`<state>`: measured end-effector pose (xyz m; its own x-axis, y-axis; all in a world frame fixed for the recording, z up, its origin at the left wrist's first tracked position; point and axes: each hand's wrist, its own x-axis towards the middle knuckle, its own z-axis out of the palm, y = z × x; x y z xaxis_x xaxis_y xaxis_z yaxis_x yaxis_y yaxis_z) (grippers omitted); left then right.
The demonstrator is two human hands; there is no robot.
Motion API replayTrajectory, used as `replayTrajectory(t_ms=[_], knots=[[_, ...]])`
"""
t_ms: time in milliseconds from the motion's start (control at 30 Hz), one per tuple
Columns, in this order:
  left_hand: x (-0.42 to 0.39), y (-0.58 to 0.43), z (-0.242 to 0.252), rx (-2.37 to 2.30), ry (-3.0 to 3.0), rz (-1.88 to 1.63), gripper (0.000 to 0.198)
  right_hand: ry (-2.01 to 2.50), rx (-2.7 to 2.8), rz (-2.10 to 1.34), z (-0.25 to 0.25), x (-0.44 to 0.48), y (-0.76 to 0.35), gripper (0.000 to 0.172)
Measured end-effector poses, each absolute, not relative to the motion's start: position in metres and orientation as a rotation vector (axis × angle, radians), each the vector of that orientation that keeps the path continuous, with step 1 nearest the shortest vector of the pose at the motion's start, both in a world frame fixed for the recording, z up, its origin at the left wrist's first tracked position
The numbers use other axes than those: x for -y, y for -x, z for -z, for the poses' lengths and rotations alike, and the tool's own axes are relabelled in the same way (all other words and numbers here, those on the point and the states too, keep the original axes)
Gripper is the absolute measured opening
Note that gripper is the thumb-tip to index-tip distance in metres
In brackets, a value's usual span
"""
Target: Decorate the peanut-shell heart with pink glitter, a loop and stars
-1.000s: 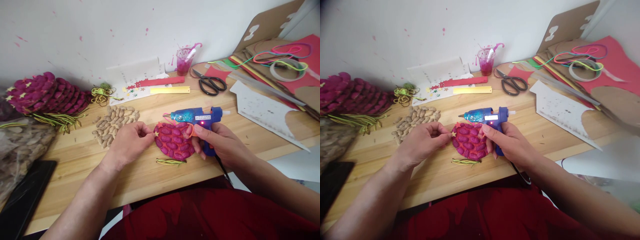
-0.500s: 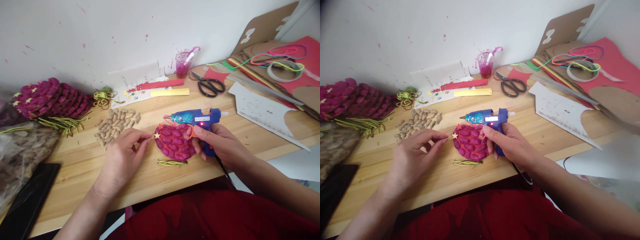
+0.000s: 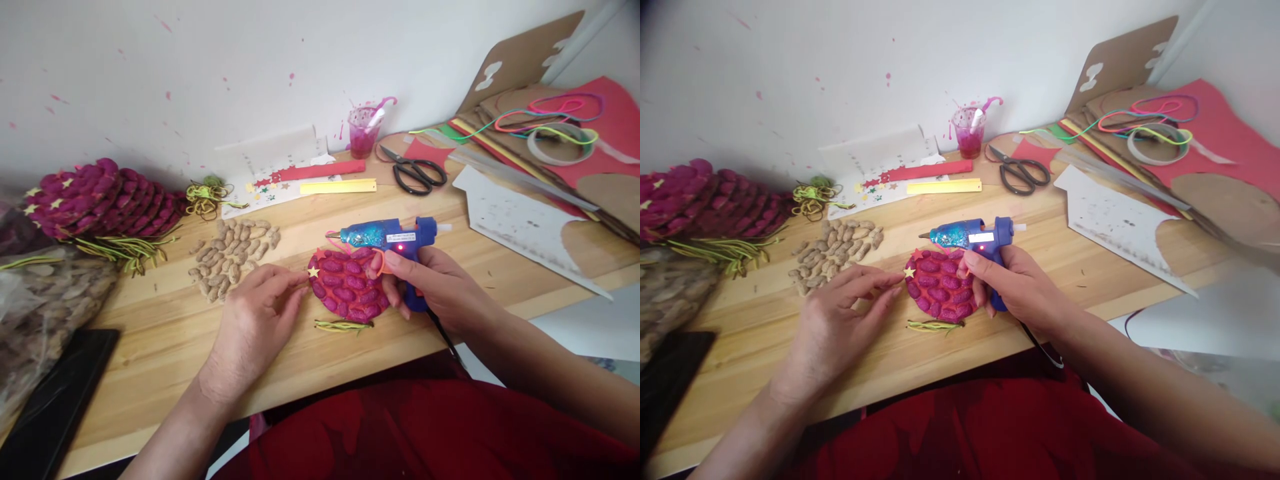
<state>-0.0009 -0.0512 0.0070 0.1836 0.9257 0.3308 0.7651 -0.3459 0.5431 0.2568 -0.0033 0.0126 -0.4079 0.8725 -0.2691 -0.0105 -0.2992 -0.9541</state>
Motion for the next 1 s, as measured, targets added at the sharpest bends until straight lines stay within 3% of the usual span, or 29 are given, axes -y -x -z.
replayTrajectory(t_ms=[500, 1000], knots=[[0.053, 0.003, -0.008, -1.637, -2.270, -0.936, 0.014, 1.132, 1.286, -1.788, -0.012, 0.003, -0.257, 0.035], [0.050, 0.008, 0.004, -1.589, -2.593, -0.857, 0.035, 1.136, 1.293, -1.786, -0.012, 0.003, -0.257, 0.035]])
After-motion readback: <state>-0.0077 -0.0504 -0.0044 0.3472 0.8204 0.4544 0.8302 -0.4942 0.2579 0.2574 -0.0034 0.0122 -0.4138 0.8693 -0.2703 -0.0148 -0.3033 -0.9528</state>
